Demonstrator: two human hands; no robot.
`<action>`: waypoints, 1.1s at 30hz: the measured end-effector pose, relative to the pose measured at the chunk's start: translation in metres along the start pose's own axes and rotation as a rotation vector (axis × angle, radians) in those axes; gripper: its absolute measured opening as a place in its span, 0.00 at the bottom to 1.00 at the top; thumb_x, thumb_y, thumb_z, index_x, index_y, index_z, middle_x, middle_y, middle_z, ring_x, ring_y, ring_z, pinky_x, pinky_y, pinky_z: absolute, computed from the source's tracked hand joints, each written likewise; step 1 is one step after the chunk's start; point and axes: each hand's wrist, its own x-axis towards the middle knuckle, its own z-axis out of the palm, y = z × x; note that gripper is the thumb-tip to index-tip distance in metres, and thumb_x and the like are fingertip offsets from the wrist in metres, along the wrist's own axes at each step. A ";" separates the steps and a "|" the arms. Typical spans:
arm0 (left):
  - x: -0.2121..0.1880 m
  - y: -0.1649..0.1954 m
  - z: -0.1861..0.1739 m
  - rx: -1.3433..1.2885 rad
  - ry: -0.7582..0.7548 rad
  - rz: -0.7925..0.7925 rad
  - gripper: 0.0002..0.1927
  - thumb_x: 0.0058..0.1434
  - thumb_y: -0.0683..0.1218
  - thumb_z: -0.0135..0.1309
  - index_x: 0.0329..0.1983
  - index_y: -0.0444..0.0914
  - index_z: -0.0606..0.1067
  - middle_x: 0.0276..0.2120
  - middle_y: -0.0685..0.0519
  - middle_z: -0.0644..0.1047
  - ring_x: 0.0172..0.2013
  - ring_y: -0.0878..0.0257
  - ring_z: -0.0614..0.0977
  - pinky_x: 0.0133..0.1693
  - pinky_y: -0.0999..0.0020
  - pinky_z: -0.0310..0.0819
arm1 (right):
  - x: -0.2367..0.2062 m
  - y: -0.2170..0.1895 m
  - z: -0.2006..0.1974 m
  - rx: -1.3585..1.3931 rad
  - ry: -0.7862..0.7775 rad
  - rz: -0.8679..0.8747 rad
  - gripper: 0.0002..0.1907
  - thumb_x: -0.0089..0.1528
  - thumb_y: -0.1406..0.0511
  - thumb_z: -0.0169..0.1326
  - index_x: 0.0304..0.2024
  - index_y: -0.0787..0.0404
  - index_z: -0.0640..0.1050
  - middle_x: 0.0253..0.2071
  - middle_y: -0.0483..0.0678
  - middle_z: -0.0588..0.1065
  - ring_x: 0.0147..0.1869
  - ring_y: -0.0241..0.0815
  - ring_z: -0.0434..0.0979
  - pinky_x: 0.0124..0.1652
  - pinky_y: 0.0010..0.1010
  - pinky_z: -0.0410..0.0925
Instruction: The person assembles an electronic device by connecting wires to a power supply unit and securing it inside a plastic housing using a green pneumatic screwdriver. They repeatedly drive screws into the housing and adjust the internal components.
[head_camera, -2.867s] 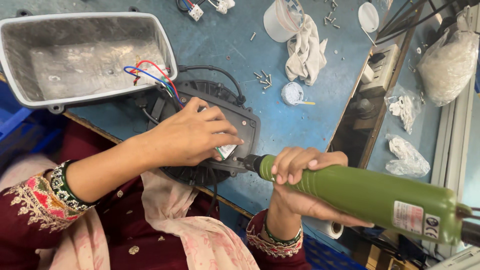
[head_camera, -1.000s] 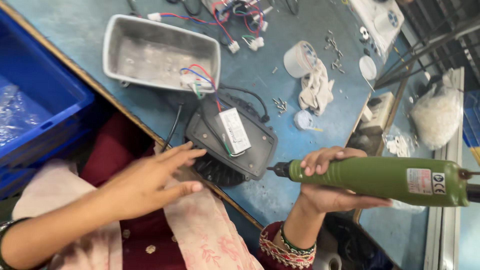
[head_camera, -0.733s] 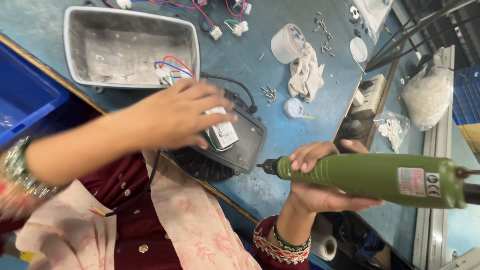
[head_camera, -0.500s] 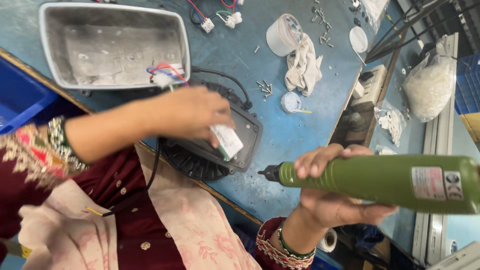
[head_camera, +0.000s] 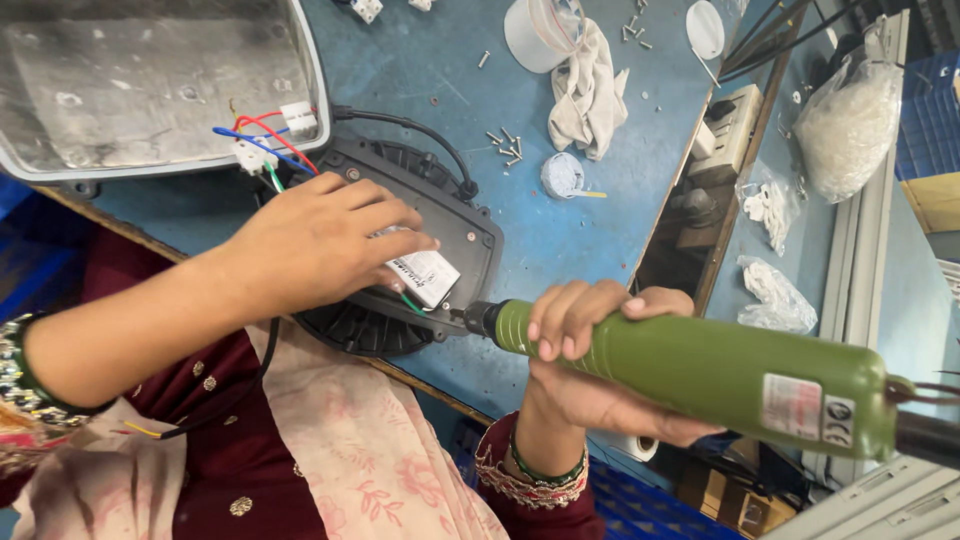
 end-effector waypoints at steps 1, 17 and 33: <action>0.001 0.001 0.001 0.011 0.004 -0.016 0.26 0.49 0.56 0.62 0.52 0.47 0.79 0.46 0.59 0.79 0.47 0.59 0.78 0.45 0.60 0.70 | 0.000 0.002 0.000 -0.008 0.002 0.002 0.52 0.57 0.25 0.32 0.49 0.65 0.65 0.23 0.51 0.67 0.21 0.41 0.67 0.21 0.33 0.66; -0.065 -0.028 -0.080 -0.307 0.167 -0.446 0.23 0.61 0.51 0.61 0.59 0.43 0.77 0.46 0.49 0.78 0.46 0.50 0.82 0.44 0.57 0.76 | 0.035 0.012 0.016 0.133 -0.152 0.137 0.55 0.53 0.24 0.30 0.52 0.66 0.66 0.23 0.53 0.68 0.22 0.44 0.67 0.25 0.37 0.67; -0.144 -0.085 -0.044 0.368 0.261 -0.442 0.19 0.50 0.42 0.65 0.46 0.49 0.81 0.48 0.65 0.79 0.56 0.62 0.76 0.62 0.49 0.57 | 0.027 0.057 0.040 -0.755 -0.167 0.170 0.36 0.67 0.50 0.61 0.68 0.65 0.68 0.64 0.54 0.71 0.71 0.48 0.71 0.68 0.45 0.69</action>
